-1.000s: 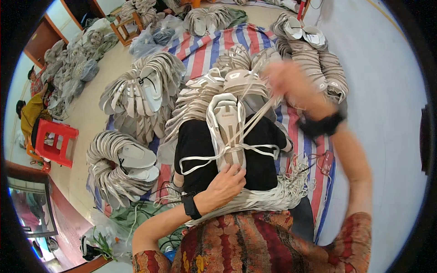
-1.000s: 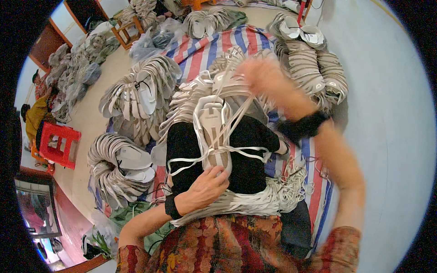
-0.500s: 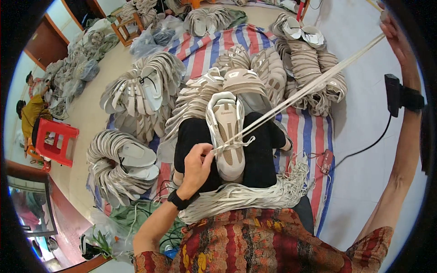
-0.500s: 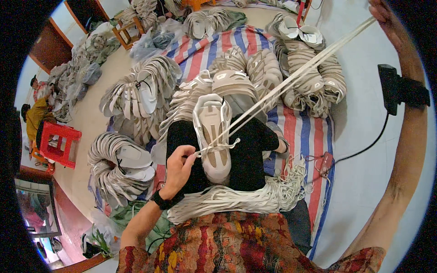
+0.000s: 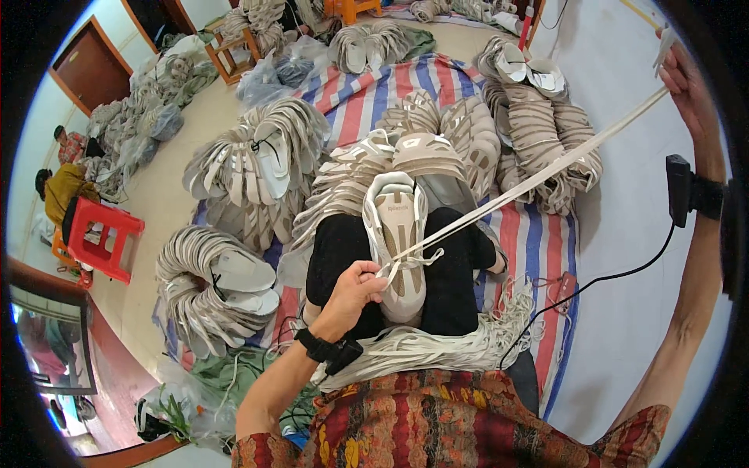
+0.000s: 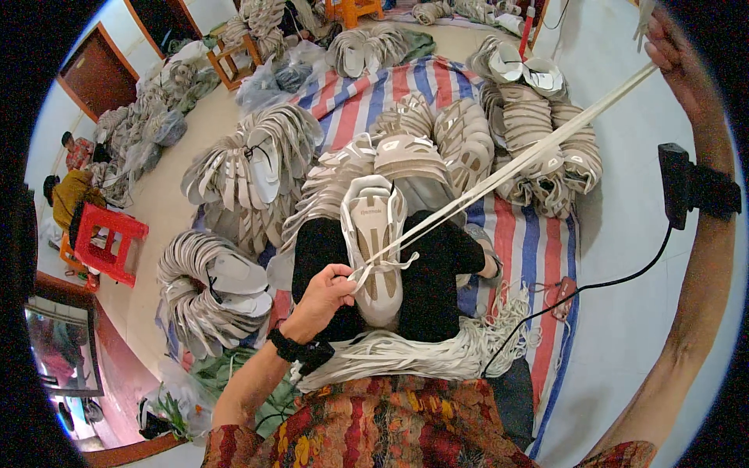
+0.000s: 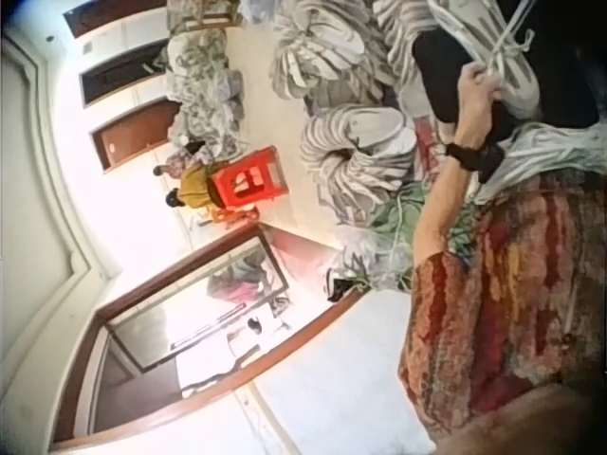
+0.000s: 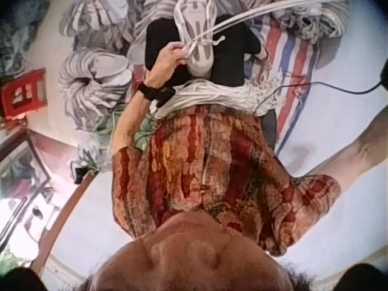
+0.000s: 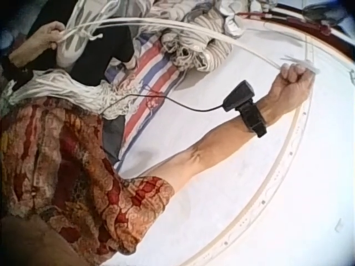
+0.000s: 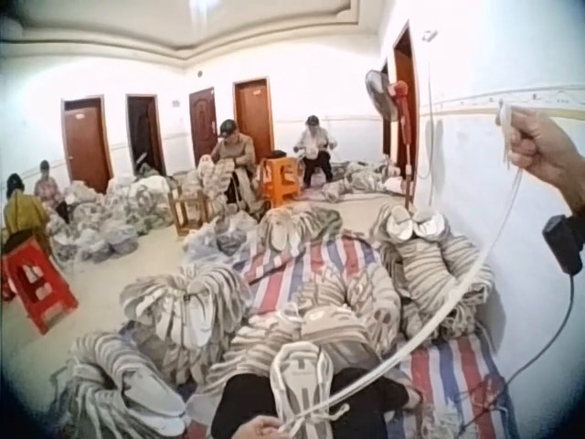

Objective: The recorder is lacing white sneakers as part of a manufacturing or assembly process.

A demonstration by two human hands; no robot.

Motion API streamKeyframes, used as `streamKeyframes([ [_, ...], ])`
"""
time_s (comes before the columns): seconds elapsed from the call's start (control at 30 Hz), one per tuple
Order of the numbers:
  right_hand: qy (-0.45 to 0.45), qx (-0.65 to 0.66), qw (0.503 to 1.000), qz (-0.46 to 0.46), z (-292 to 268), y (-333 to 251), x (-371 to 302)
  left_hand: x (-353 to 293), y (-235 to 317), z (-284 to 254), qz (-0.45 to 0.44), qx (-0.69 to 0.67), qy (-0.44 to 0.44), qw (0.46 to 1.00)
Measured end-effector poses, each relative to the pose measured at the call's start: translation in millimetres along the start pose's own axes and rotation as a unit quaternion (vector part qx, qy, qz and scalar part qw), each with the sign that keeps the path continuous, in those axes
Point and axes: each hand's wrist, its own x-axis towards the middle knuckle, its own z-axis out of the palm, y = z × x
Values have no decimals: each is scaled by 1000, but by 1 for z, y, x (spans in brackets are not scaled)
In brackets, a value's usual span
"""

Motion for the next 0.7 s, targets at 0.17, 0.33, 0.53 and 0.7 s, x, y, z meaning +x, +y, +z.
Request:
streamKeyframes([
  [0.17, 51, 30, 998, 14, 9, 13, -11, 2, -8, -12, 23, -290, 11, 957],
  [0.33, 27, 62, 997, 45, 3, 6, -13, 5, 5, -14, -3, -285, 43, 958],
  [0.53, 12, 81, 996, 38, -4, 16, -12, 4, 1, -32, -11, -299, -33, 953],
  [0.7, 10, 66, 997, 31, -5, 8, -14, 9, 13, -22, -71, -93, 28, 993],
])
